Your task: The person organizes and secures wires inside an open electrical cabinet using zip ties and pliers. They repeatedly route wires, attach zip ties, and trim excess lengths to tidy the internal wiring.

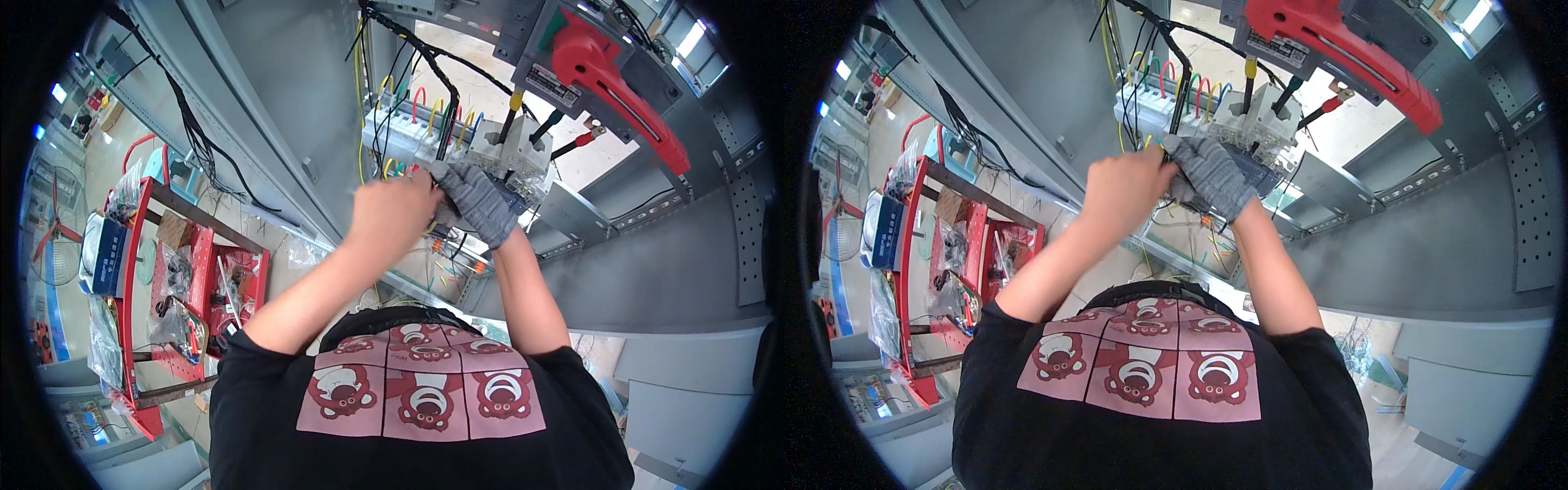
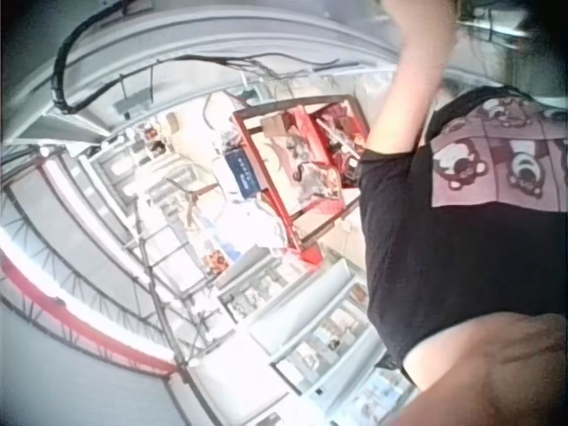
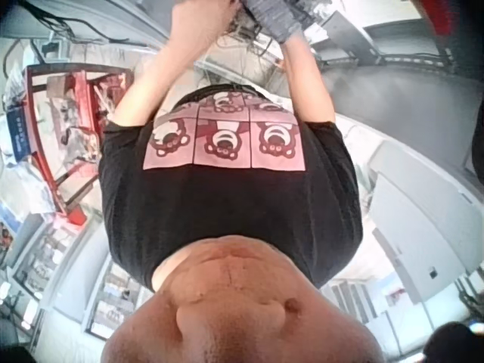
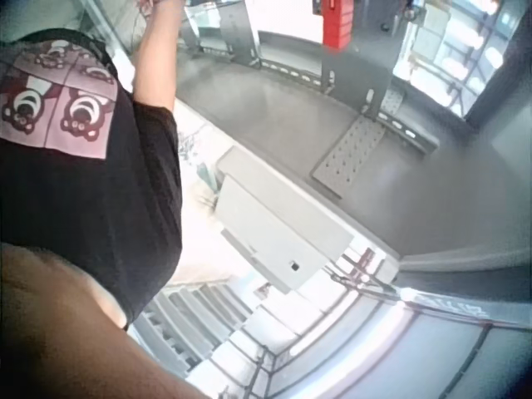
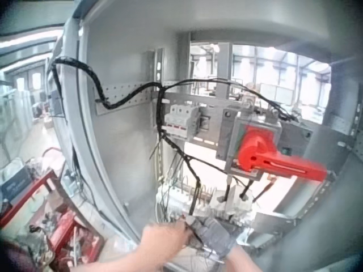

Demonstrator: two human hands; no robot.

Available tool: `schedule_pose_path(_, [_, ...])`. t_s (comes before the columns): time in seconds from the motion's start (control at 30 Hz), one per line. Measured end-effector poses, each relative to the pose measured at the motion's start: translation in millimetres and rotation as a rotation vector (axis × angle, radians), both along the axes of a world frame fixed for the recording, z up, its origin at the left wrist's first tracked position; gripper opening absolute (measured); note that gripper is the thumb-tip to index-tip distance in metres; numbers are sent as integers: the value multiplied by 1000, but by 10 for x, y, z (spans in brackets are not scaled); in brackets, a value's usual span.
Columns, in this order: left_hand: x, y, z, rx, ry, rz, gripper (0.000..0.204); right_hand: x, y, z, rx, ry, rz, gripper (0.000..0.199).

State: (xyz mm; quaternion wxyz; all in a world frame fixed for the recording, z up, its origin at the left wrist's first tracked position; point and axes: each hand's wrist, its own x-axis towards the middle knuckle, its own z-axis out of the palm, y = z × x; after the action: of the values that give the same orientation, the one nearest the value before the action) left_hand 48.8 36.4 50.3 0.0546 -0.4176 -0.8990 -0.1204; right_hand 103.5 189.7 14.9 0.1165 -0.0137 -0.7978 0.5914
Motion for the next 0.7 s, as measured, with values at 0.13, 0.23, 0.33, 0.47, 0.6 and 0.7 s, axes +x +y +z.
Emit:
schedule_pose_path(0.13, [337, -225, -105, 25, -35, -296, 24, -94, -37, 162, -116, -257, 32, 25])
schedule_pose_path(0.23, [415, -336, -50, 245, -300, -507, 21, 5, -90, 250, -76, -259, 89, 21])
schedule_pose_path(0.33, [16, -204, -236, 952, -350, -126, 22, 108, -147, 383, 11, -284, 35, 23])
schedule_pose_path(0.47, [-24, -129, -328, 1052, -1503, -275, 32, 211, -112, 220, 377, 60, -82, 24])
schedule_pose_path(0.6, [-160, -129, -282, 990, -1640, -473, 35, 264, 131, 76, -197, -178, 10, 26])
schedule_pose_path(0.7, [-133, -74, -106, 943, -1726, -475, 32, 196, 149, -261, -78, -57, 28, 22])
